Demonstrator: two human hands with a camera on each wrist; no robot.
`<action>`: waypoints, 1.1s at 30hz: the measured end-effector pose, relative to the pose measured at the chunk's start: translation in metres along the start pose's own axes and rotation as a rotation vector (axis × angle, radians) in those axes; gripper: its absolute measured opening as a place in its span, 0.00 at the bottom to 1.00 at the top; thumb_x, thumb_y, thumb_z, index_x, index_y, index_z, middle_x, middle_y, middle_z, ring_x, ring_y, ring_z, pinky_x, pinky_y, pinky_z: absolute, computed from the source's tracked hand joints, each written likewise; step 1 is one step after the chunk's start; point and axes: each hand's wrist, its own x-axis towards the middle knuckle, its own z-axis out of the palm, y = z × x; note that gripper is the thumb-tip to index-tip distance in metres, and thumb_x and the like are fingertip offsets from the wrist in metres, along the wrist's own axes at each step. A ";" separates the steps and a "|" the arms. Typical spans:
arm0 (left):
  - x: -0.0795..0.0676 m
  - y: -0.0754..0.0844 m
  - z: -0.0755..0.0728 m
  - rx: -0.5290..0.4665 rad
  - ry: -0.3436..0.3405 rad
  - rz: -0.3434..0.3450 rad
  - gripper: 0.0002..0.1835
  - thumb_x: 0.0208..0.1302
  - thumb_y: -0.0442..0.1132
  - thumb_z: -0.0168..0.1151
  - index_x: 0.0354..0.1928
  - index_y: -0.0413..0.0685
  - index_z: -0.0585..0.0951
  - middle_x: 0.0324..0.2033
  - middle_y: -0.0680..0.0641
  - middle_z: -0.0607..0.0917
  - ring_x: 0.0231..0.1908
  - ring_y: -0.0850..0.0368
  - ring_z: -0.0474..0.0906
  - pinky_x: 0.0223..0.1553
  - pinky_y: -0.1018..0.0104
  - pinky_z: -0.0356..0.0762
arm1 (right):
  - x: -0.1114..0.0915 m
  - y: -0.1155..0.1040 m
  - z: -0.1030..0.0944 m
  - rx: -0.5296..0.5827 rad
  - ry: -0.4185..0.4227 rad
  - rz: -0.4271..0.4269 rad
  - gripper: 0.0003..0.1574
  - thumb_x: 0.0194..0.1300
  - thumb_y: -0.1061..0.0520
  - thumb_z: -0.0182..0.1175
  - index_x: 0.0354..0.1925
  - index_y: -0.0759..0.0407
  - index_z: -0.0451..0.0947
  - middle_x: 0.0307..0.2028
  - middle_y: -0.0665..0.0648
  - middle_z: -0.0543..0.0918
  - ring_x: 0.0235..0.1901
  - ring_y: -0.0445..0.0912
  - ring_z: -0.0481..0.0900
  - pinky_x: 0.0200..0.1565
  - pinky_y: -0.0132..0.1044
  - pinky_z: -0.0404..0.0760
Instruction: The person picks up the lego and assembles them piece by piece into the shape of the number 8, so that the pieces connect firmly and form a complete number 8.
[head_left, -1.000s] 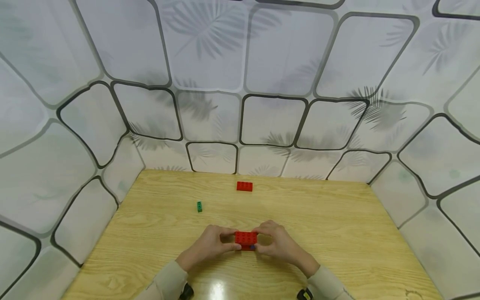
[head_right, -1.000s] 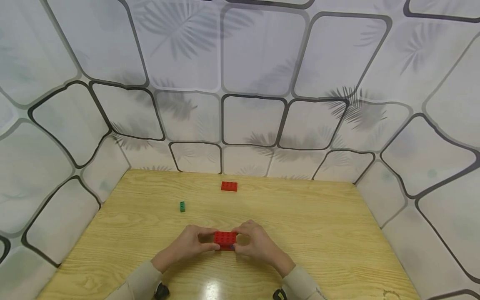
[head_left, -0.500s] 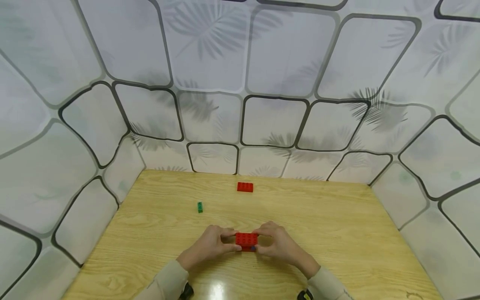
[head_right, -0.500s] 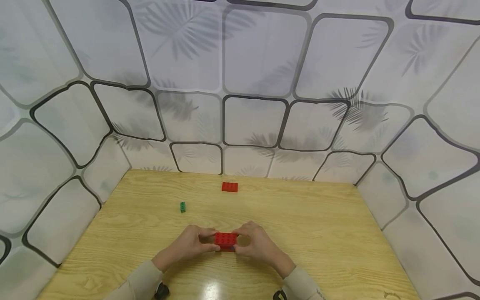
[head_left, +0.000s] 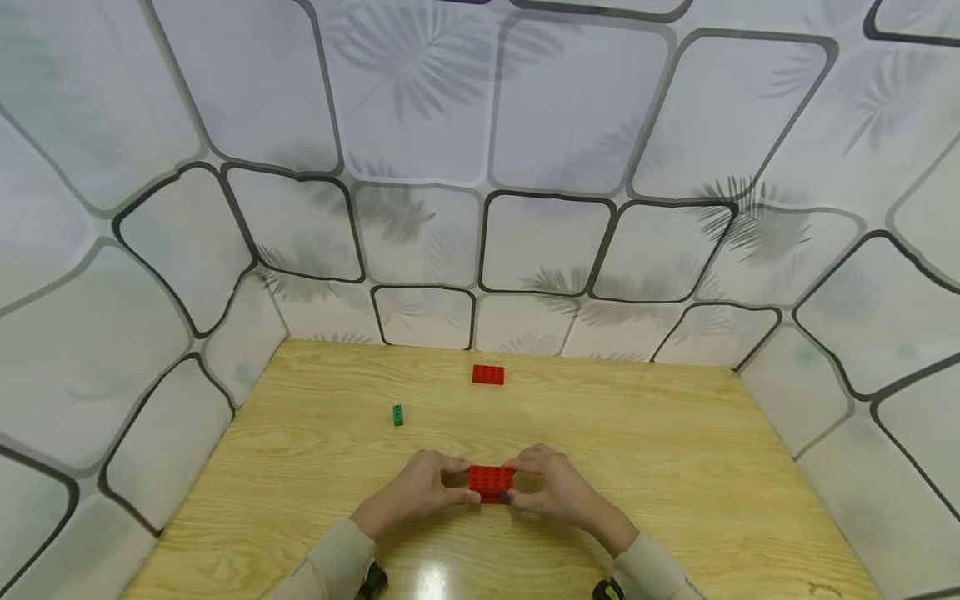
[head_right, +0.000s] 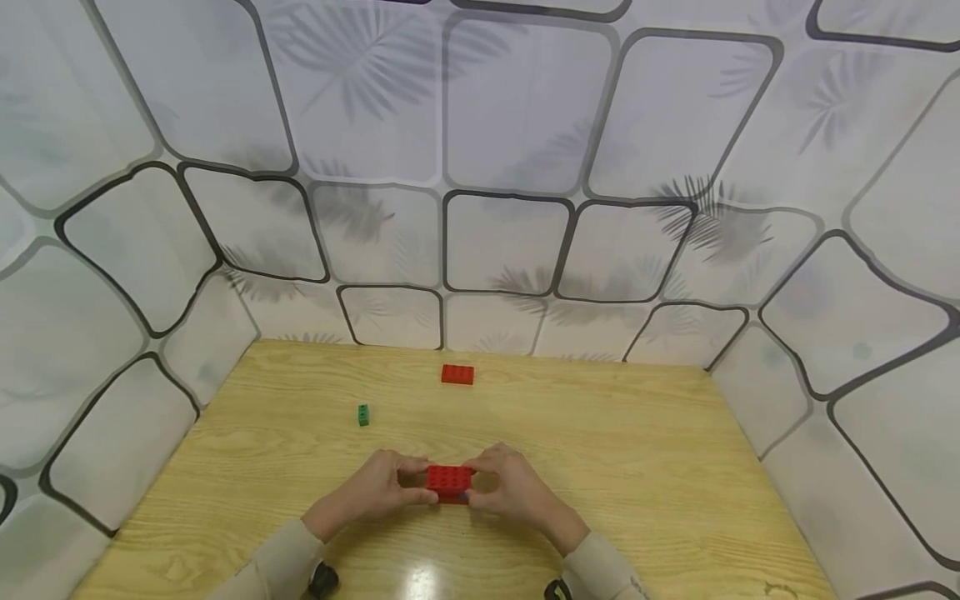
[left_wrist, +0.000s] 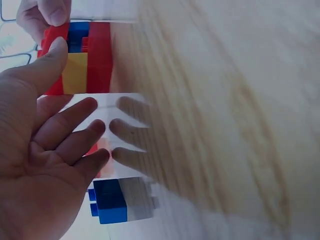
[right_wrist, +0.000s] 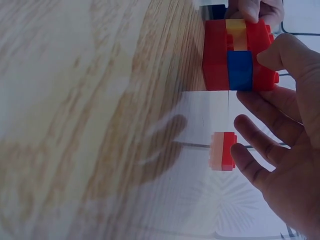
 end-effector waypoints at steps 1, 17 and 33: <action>0.000 0.000 -0.001 0.009 -0.005 0.006 0.33 0.64 0.58 0.74 0.62 0.41 0.85 0.61 0.39 0.86 0.63 0.42 0.83 0.63 0.44 0.81 | 0.000 -0.001 0.000 0.001 0.000 -0.003 0.20 0.65 0.56 0.72 0.55 0.56 0.88 0.46 0.46 0.89 0.50 0.43 0.81 0.54 0.41 0.85; 0.002 0.001 0.000 0.019 -0.019 0.022 0.33 0.71 0.61 0.67 0.61 0.38 0.85 0.59 0.38 0.86 0.39 0.62 0.79 0.41 0.69 0.77 | -0.001 -0.001 0.002 0.003 0.018 -0.010 0.21 0.65 0.57 0.72 0.56 0.58 0.88 0.46 0.47 0.90 0.50 0.43 0.82 0.54 0.40 0.85; -0.001 -0.001 0.005 -0.051 0.003 0.019 0.33 0.73 0.60 0.64 0.64 0.39 0.83 0.62 0.35 0.84 0.19 0.66 0.62 0.26 0.73 0.69 | -0.004 0.000 0.005 0.045 0.029 0.048 0.22 0.68 0.53 0.73 0.58 0.55 0.87 0.49 0.47 0.89 0.50 0.47 0.83 0.54 0.41 0.85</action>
